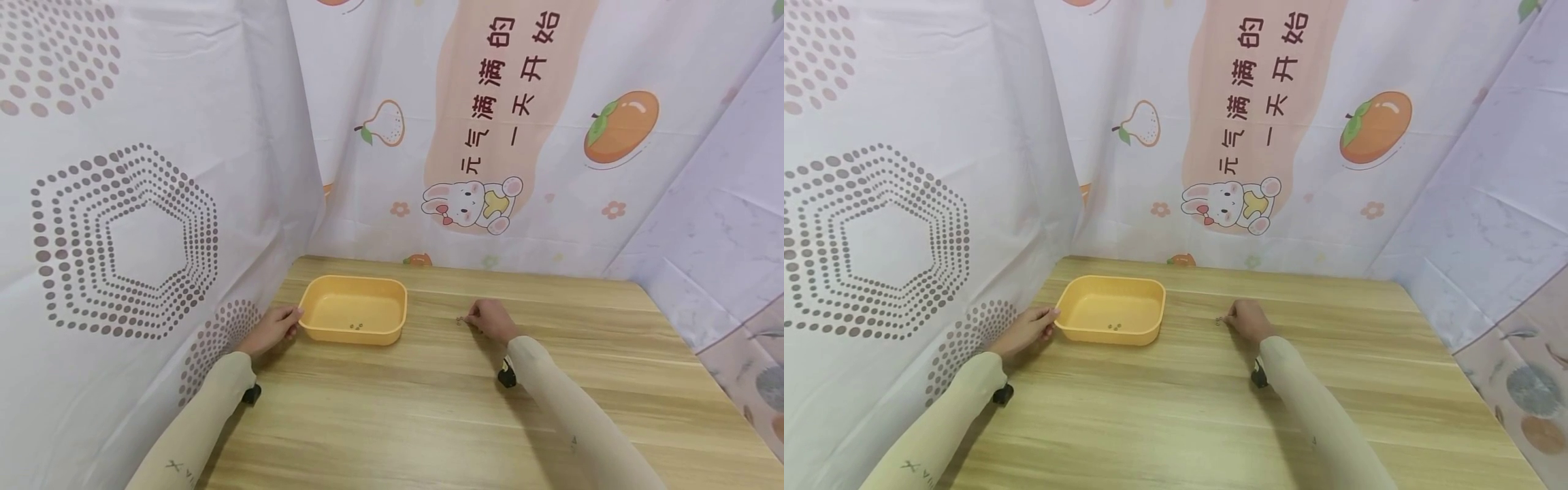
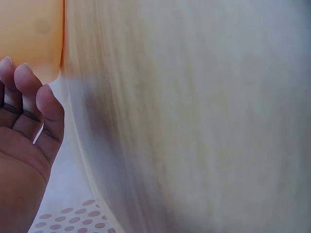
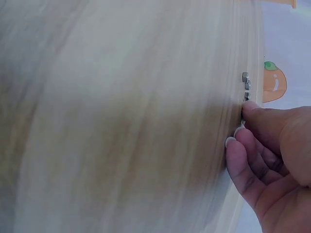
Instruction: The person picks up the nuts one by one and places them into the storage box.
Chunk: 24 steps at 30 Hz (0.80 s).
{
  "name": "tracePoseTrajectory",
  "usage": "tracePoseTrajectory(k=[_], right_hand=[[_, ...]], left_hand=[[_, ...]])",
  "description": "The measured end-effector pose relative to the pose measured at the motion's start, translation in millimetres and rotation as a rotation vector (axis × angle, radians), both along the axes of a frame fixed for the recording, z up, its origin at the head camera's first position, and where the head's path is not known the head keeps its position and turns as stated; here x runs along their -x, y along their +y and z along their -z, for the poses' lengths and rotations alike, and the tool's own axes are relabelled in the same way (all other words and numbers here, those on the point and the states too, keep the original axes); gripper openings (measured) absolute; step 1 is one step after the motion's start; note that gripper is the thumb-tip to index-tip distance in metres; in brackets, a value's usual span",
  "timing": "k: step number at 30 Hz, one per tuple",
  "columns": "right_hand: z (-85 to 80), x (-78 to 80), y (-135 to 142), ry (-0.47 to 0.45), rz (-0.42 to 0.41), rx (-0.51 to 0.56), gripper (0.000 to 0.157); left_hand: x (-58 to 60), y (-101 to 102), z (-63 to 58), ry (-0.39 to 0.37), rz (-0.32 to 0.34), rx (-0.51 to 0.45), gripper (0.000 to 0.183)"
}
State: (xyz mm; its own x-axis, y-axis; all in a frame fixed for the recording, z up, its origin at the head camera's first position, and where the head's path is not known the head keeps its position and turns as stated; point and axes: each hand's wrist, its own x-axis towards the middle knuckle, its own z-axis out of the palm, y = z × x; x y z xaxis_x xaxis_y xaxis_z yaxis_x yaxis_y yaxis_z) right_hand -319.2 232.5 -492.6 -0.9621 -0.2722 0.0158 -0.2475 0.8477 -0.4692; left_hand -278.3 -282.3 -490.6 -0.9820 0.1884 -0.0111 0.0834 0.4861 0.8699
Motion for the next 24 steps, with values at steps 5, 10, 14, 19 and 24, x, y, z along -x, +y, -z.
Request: tracePoseTrajectory(k=[5,10,14,19,24], right_hand=[[-0.7,-0.4,1.0,0.005,-0.031,-0.029,0.013],[-0.3,0.4,0.8,0.037,-0.054,-0.071,0.014],[-0.5,0.3,0.4,0.061,-0.061,-0.087,0.013],[-0.4,-0.5,0.1,0.073,-0.051,-0.088,0.012],[1.4,-0.1,0.1,0.104,-0.048,-0.085,0.011]], left_hand=[[0.6,-0.6,-0.3,-0.011,0.004,-0.005,0.037],[-0.2,-0.3,-1.9,-0.003,0.013,-0.006,0.037],[-0.8,-0.2,-2.3,-0.003,0.015,-0.002,0.037],[-0.9,0.5,-2.1,-0.015,0.005,0.002,0.038],[0.0,0.9,-1.3,-0.020,-0.010,0.003,0.038]])
